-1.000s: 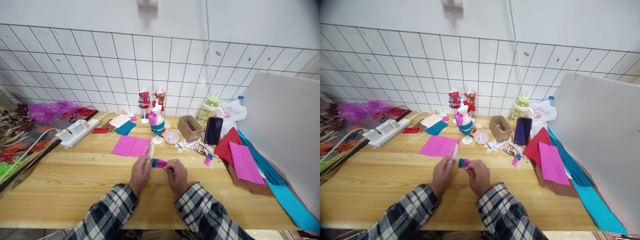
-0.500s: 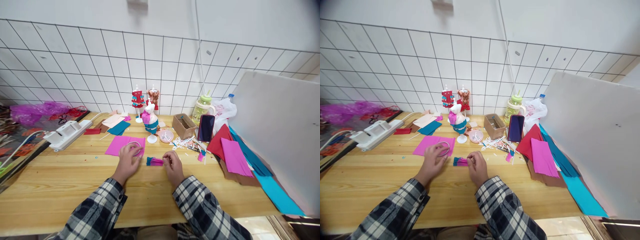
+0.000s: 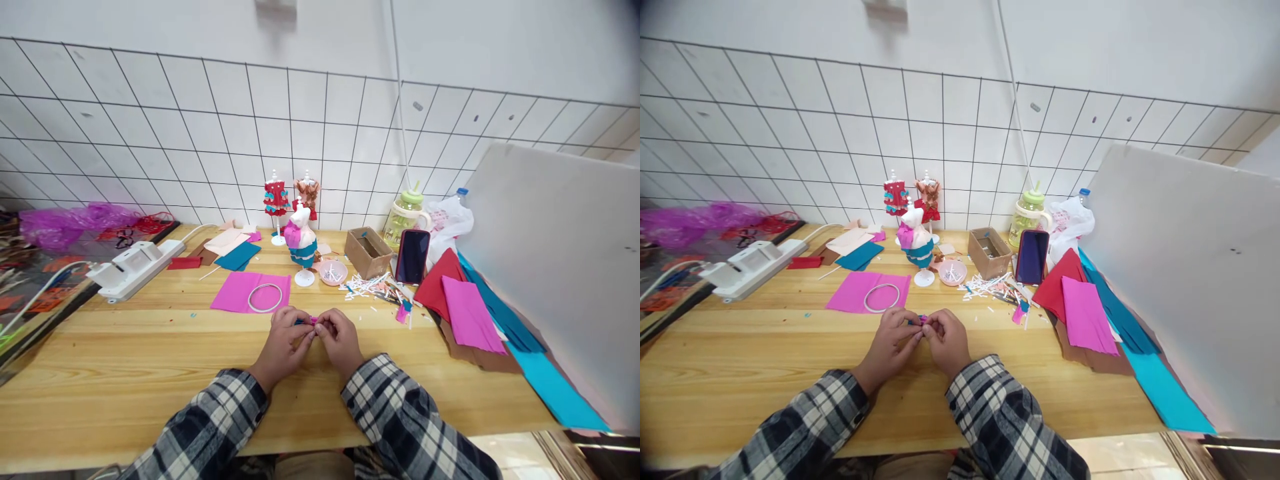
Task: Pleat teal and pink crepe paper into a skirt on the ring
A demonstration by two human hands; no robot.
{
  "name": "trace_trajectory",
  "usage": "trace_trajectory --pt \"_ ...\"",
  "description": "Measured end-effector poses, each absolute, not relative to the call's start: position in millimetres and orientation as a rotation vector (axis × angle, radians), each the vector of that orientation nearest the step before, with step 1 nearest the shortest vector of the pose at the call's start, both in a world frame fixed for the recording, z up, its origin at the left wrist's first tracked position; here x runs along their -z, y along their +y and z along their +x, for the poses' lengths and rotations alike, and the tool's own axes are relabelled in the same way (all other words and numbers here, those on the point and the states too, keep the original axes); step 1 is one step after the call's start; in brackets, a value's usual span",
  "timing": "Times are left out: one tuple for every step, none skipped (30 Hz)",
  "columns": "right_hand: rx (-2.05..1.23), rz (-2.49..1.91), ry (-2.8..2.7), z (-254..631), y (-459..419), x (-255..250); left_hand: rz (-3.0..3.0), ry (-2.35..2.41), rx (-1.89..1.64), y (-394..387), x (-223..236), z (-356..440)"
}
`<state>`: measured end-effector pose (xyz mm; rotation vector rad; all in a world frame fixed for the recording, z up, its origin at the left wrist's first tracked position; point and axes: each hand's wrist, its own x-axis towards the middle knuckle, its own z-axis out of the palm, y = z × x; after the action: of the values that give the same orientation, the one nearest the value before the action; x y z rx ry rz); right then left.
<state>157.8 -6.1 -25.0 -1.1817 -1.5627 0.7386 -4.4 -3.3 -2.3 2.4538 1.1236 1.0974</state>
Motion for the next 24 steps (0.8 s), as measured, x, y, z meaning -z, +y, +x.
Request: trace_trajectory --pt "-0.757 -1.211 -1.52 161 -4 25 2.451 1.108 -1.118 -5 2 -3" --pt "-0.755 -1.249 -1.474 165 -2 25 2.426 1.119 -1.132 -6 1 0" --pt "-0.714 -1.289 -1.432 170 1 25 2.371 1.157 -1.14 -7 1 3" --pt "-0.633 -1.311 -1.425 175 3 24 2.288 1.209 -1.141 -6 1 7" --pt "-0.531 -1.324 -1.445 180 4 23 2.183 1.253 -1.139 -4 1 11" --pt "-0.423 -1.325 -1.477 184 5 22 2.071 1.267 -1.138 -2 3 14" --pt "-0.328 -1.299 -1.55 187 5 21 1.966 1.248 -1.141 2 5 17" --pt "-0.239 -1.256 -1.636 189 5 20 1.883 1.2 -1.147 6 8 18" --pt "-0.159 -1.217 -1.711 190 4 19 1.828 1.144 -1.151 10 11 18" --pt "-0.09 -1.189 -1.774 189 3 18 1.801 1.099 -1.144 13 15 17" --pt "-0.036 -1.179 -1.814 187 2 18 1.797 1.066 -1.125 15 19 15" --pt "0.005 -1.186 -1.837 185 1 17 1.803 1.046 -1.104 17 22 12" --pt "0.033 -1.202 -1.853 183 0 17 1.813 1.034 -1.084 18 25 8" --pt "0.052 -1.218 -1.867 181 -1 17 1.824 1.028 -1.066 18 28 4" --pt "0.066 -1.227 -1.883 180 -1 16 1.833 1.027 -1.057 18 30 1" --pt "0.078 -1.23 -1.902 178 -2 16 1.845 1.031 -1.054 17 31 -2" --pt "0.091 -1.229 -1.92 178 -2 16 1.863 1.037 -1.056 17 31 -5" --pt "0.105 -1.226 -1.932 178 -3 16 1.888 1.04 -1.062 16 30 -6" --pt "0.118 -1.222 -1.935 178 -3 16 1.912 1.038 -1.067 15 30 -8" --pt "0.128 -1.215 -1.928 178 -3 17 1.933 1.033 -1.071 15 29 -8" --pt "0.135 -1.206 -1.912 178 -4 17 1.952 1.028 -1.068 15 27 -8" --pt "0.141 -1.192 -1.895 179 -4 18 1.965 1.024 -1.054 14 26 -8" --pt "0.146 -1.176 -1.883 179 -5 18 1.969 1.023 -1.034 14 26 -8" --pt "0.152 -1.163 -1.883 179 -6 19 1.967 1.026 -1.01 14 25 -8"
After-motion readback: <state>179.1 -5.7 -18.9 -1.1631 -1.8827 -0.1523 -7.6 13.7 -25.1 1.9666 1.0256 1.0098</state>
